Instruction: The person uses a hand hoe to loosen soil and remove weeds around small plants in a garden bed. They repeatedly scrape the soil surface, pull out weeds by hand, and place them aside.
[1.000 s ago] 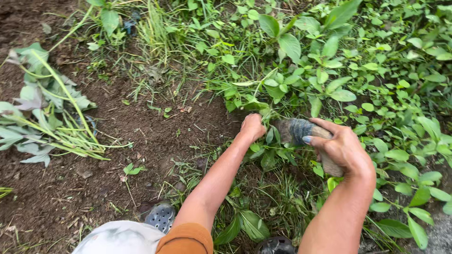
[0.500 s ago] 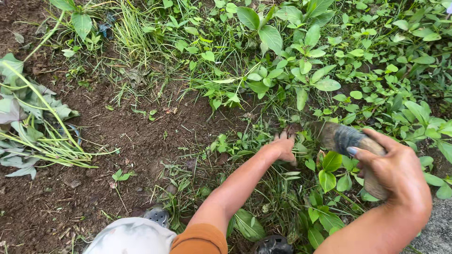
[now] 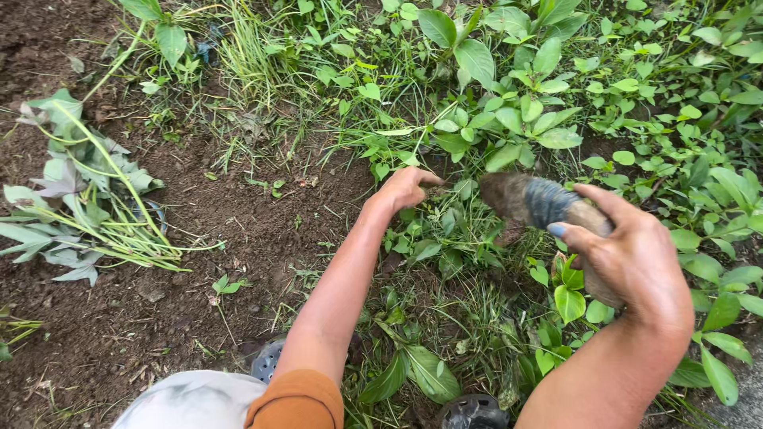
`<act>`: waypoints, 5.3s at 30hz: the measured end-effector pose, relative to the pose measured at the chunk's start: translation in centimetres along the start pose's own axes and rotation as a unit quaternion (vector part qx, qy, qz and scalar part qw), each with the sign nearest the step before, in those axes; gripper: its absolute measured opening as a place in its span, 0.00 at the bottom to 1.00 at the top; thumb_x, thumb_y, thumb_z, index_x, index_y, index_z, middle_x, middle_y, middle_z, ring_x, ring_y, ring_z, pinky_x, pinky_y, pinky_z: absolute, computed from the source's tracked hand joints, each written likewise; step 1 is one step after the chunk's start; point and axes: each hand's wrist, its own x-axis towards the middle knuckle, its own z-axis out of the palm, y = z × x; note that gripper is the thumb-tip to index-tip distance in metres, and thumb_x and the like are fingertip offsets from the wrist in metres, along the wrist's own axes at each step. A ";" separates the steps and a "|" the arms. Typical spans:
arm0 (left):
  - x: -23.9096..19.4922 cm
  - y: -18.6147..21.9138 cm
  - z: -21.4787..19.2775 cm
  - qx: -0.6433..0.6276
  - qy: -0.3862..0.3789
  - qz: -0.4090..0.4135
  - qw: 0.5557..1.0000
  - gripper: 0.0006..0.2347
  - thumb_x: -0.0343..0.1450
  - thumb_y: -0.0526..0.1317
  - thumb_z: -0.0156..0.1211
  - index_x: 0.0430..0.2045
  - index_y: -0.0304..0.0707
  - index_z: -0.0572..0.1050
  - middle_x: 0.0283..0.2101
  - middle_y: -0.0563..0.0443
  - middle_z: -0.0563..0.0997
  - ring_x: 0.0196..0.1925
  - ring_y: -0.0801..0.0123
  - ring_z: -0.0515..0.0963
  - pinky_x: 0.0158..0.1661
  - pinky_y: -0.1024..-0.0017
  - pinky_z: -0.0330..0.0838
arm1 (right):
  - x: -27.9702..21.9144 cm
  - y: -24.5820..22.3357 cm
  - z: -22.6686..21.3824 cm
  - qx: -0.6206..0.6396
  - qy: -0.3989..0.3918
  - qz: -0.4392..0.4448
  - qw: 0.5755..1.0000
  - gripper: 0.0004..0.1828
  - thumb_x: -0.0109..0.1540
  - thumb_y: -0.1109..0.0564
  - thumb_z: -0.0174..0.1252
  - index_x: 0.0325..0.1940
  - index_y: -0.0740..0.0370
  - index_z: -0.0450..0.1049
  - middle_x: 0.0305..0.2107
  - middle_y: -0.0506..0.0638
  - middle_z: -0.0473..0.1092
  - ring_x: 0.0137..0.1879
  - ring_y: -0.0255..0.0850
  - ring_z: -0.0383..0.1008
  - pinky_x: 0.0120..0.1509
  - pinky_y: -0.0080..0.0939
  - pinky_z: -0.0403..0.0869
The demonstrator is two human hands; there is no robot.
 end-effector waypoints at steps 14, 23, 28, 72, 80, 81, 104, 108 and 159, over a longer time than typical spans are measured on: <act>-6.1 -3.9 2.8 0.184 -0.138 -0.086 0.969 0.18 0.61 0.41 0.71 0.44 0.37 0.80 0.49 0.37 0.83 0.52 0.47 0.82 0.52 0.56 0.77 | 5.6 2.4 12.5 0.157 -0.260 0.066 0.950 0.26 0.59 0.60 0.62 0.62 0.65 0.75 0.28 0.52 0.75 0.26 0.39 0.71 0.29 0.43 0.73; -3.3 -5.9 5.7 0.143 -0.032 -0.039 0.988 0.11 0.66 0.37 0.64 0.41 0.45 0.83 0.46 0.41 0.84 0.51 0.45 0.83 0.51 0.55 0.77 | 5.7 2.5 9.9 0.147 -0.225 0.073 0.961 0.26 0.60 0.59 0.61 0.64 0.63 0.73 0.28 0.55 0.75 0.26 0.42 0.72 0.29 0.45 0.74; -3.5 -7.6 6.5 0.206 -0.132 -0.077 0.967 0.10 0.63 0.38 0.65 0.36 0.46 0.84 0.41 0.48 0.87 0.46 0.55 0.87 0.47 0.59 0.81 | 5.8 3.2 11.0 0.120 -0.215 0.137 0.959 0.27 0.61 0.59 0.60 0.65 0.63 0.71 0.29 0.59 0.76 0.25 0.46 0.73 0.28 0.47 0.74; 0.7 -16.2 11.6 0.392 0.035 0.070 0.917 0.09 0.67 0.40 0.56 0.21 0.48 0.85 0.32 0.53 0.86 0.41 0.60 0.83 0.46 0.61 0.75 | 4.0 2.9 10.6 0.060 -0.196 0.073 0.976 0.26 0.61 0.57 0.61 0.64 0.59 0.75 0.30 0.56 0.78 0.25 0.42 0.73 0.30 0.44 0.74; 0.6 -15.7 11.8 0.320 0.045 0.012 0.946 0.10 0.67 0.38 0.53 0.22 0.41 0.84 0.33 0.47 0.85 0.40 0.56 0.83 0.47 0.60 0.75 | 2.9 -1.7 7.8 0.008 -0.127 0.071 0.989 0.23 0.64 0.56 0.61 0.64 0.56 0.76 0.31 0.55 0.77 0.29 0.41 0.73 0.31 0.41 0.73; 0.2 -15.2 11.5 0.276 0.070 -0.017 0.959 0.10 0.66 0.38 0.53 0.22 0.40 0.84 0.33 0.45 0.85 0.40 0.54 0.83 0.47 0.60 0.76 | 3.7 -1.2 10.9 -0.053 -0.145 0.065 0.986 0.20 0.64 0.55 0.62 0.61 0.59 0.78 0.32 0.53 0.78 0.30 0.40 0.74 0.34 0.39 0.72; -5.3 -7.9 4.4 0.106 0.026 -0.133 0.985 0.21 0.57 0.35 0.73 0.45 0.43 0.79 0.50 0.34 0.77 0.50 0.43 0.79 0.49 0.55 0.75 | 5.5 3.6 15.2 0.123 -0.225 0.095 0.962 0.27 0.61 0.60 0.58 0.67 0.54 0.74 0.24 0.56 0.75 0.24 0.42 0.72 0.27 0.44 0.72; -5.1 -10.3 6.1 0.092 0.063 -0.106 0.988 0.09 0.65 0.30 0.63 0.37 0.34 0.83 0.46 0.32 0.83 0.50 0.42 0.82 0.51 0.54 0.77 | 3.2 -0.2 9.1 0.104 -0.219 0.091 0.966 0.27 0.61 0.57 0.60 0.67 0.53 0.73 0.22 0.54 0.74 0.24 0.41 0.70 0.27 0.44 0.70; -10.9 -15.3 1.9 0.015 -0.029 -0.235 0.972 0.12 0.63 0.31 0.68 0.40 0.33 0.80 0.43 0.35 0.84 0.44 0.47 0.86 0.45 0.55 0.83 | 3.2 -4.5 10.6 0.060 -0.246 0.069 0.965 0.26 0.62 0.56 0.60 0.66 0.53 0.75 0.26 0.56 0.75 0.25 0.42 0.70 0.29 0.45 0.70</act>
